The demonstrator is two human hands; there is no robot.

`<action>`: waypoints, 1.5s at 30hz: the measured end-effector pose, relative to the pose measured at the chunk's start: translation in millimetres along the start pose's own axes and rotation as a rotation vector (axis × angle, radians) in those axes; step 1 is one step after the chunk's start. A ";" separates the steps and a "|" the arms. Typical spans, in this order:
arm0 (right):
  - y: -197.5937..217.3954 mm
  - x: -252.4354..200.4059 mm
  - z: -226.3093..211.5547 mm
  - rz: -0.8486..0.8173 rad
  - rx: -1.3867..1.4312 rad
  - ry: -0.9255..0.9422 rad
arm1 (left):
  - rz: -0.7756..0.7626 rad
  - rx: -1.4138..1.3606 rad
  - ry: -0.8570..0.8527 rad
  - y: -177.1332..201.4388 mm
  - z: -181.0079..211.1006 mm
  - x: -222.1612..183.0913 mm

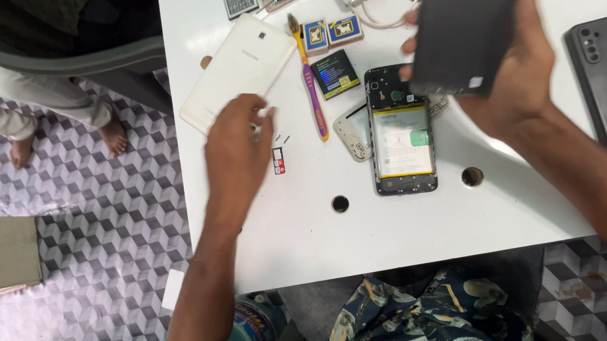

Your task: The person uses a screwdriver to work on a disassembled phone and then uses a toothbrush to clean the interior and exterior of several phone bodies and a back cover. The person handles multiple phone parts and tools on a white table.

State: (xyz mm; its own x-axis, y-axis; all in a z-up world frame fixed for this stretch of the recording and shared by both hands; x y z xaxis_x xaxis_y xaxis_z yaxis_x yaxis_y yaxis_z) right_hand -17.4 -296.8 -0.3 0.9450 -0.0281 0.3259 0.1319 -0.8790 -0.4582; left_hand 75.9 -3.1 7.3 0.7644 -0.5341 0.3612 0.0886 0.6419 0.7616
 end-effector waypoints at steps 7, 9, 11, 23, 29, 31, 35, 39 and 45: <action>-31.7 1.0 7.8 -0.176 -0.027 -0.255 | -0.141 0.150 0.031 -41.7 11.0 35.0; -33.1 0.1 7.9 -0.214 -0.038 -0.277 | -0.175 0.184 0.087 -47.0 11.4 43.3; -34.0 -0.1 11.0 -0.255 -0.026 -0.290 | -0.214 0.178 0.164 -50.4 9.7 45.5; -39.5 -2.9 19.5 -0.307 0.081 -0.348 | -0.296 0.038 0.417 -56.9 2.8 46.5; -41.7 -3.3 18.9 -0.306 0.048 -0.362 | -0.232 -0.025 0.435 -59.4 -8.7 46.9; -40.8 -3.0 18.4 -0.295 0.066 -0.373 | -0.104 -0.040 0.344 -51.1 -9.2 47.8; -37.8 -1.7 19.8 -0.302 0.065 -0.373 | -0.073 -0.180 0.425 -38.5 -22.7 43.6; -33.1 -0.3 24.0 -0.275 0.044 -0.397 | 0.030 -0.458 0.156 -18.7 -15.5 42.0; -28.6 3.9 17.3 -0.233 -0.008 -0.394 | 0.219 -0.066 -0.379 6.9 22.6 28.1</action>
State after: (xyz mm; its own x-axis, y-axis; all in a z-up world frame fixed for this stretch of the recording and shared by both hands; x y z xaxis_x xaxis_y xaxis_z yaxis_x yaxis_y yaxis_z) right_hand -12.3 -263.5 -0.2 0.9326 0.3521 0.0794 0.3531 -0.8444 -0.4028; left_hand 83.6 -26.1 34.9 0.4827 -0.5373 0.6916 0.0005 0.7899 0.6133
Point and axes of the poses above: each hand's wrist, its own x-axis towards the middle knuckle, its own y-axis out of the back of the hand, z = x × y, the point moved 5 cm from there along x, towards the middle knuckle, and after that the axes turned 10 degrees about -z, right-handed, at the moved point
